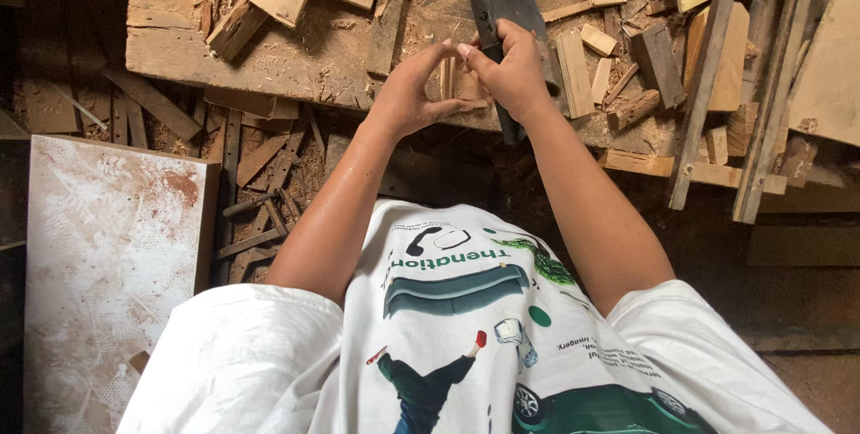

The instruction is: The person repeatedly strikes small wooden blocks with a hammer on a cluttered workbench. They adjust the blocks between strikes and occasionally inspect them. The task continues without a visible final assembly or destination.

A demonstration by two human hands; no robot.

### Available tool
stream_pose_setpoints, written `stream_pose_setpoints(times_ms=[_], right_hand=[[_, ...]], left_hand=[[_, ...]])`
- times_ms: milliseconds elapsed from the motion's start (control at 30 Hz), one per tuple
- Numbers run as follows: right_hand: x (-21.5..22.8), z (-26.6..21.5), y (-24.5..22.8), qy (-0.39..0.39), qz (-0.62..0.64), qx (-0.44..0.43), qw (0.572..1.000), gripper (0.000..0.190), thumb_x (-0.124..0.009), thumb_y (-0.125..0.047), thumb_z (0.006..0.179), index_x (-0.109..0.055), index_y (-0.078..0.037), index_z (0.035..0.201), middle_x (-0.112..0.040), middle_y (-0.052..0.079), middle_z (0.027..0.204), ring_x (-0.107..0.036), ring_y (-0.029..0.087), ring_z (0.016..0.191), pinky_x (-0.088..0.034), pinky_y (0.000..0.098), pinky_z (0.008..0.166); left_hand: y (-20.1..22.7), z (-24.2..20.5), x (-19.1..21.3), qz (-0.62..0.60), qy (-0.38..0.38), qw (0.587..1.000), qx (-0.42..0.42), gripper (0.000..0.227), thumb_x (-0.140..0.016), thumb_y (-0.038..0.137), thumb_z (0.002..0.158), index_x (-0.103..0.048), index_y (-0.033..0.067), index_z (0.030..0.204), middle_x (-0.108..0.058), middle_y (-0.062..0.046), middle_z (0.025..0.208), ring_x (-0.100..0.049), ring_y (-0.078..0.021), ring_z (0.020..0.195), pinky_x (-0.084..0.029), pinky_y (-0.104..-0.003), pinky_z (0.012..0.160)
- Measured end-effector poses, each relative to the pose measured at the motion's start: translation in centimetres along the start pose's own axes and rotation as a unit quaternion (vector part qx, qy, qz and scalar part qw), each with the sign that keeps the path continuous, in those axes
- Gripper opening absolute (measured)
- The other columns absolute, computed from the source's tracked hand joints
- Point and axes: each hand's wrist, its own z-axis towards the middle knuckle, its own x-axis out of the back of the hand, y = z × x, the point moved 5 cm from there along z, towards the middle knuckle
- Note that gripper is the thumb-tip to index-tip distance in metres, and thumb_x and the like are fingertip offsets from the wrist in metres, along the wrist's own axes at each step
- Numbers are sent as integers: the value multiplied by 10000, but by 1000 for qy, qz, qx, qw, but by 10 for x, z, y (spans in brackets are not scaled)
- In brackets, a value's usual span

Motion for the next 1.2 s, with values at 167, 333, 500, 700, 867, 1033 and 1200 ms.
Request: stream_pose_setpoints(times_ms=[167, 333, 500, 700, 867, 1033, 1200], right_hand=[[-4, -2, 1, -12, 42, -21, 999, 157, -777, -128, 968, -624, -96, 956, -683, -22, 808, -630, 34, 659, -503, 224, 573], [-4, -1, 3, -21, 89, -39, 995, 185, -788, -131, 955, -605, -101, 956, -666, -28, 782, -624, 27, 623, -494, 213, 531], [-3, 0, 4, -28, 106, -49, 993, 208, -800, -129, 951, -595, -96, 951, -635, -30, 705, -569, 29, 534, -442, 225, 455], [-1, -7, -4, -24, 94, -47, 994, 258, -719, -231, 1034, -561, -73, 905, -578, -26, 634, -501, 55, 467, -393, 237, 399], [16, -31, -23, 7, 92, 11, 996, 214, -541, -250, 1088, -608, -98, 953, -547, -31, 648, -461, 53, 460, -384, 230, 383], [54, -75, -35, 58, -9, 73, 996, 238, -553, -199, 1126, -570, -55, 938, -560, -2, 673, -461, 58, 485, -354, 234, 405], [68, -100, -9, 85, 82, 14, 993, 273, -527, -254, 1130, -571, -34, 976, -539, -9, 661, -463, 59, 475, -354, 239, 415]], left_hand=[[5, -2, 6, -16, 2, 1000, -6, 823, -944, 270, 745, -510, 65, 1414, -658, -138, 1352, -615, -337, 1286, -498, -452, 1075], [9, -2, 6, -38, -3, 999, 17, 795, -954, 248, 713, -523, 69, 1356, -666, -140, 1292, -631, -331, 1245, -505, -446, 1047], [15, -6, 6, -73, 30, 997, -25, 684, -935, 170, 771, -543, 74, 1323, -676, -127, 1301, -644, -320, 1272, -516, -426, 1077], [10, -6, 0, -98, 38, 994, 4, 661, -946, 178, 739, -568, 66, 1269, -683, -111, 1272, -652, -283, 1253, -507, -411, 1088], [8, -5, -1, -76, 61, 995, -23, 669, -963, 210, 744, -572, 44, 1261, -680, -141, 1269, -653, -296, 1250, -501, -403, 1100], [5, -5, -4, -40, 44, 998, -19, 668, -944, 230, 767, -559, 28, 1275, -669, -166, 1283, -647, -308, 1246, -497, -410, 1100], [2, -7, -3, -105, 38, 994, -11, 655, -923, 236, 792, -557, 22, 1292, -671, -169, 1336, -651, -302, 1277, -529, -417, 1100]])
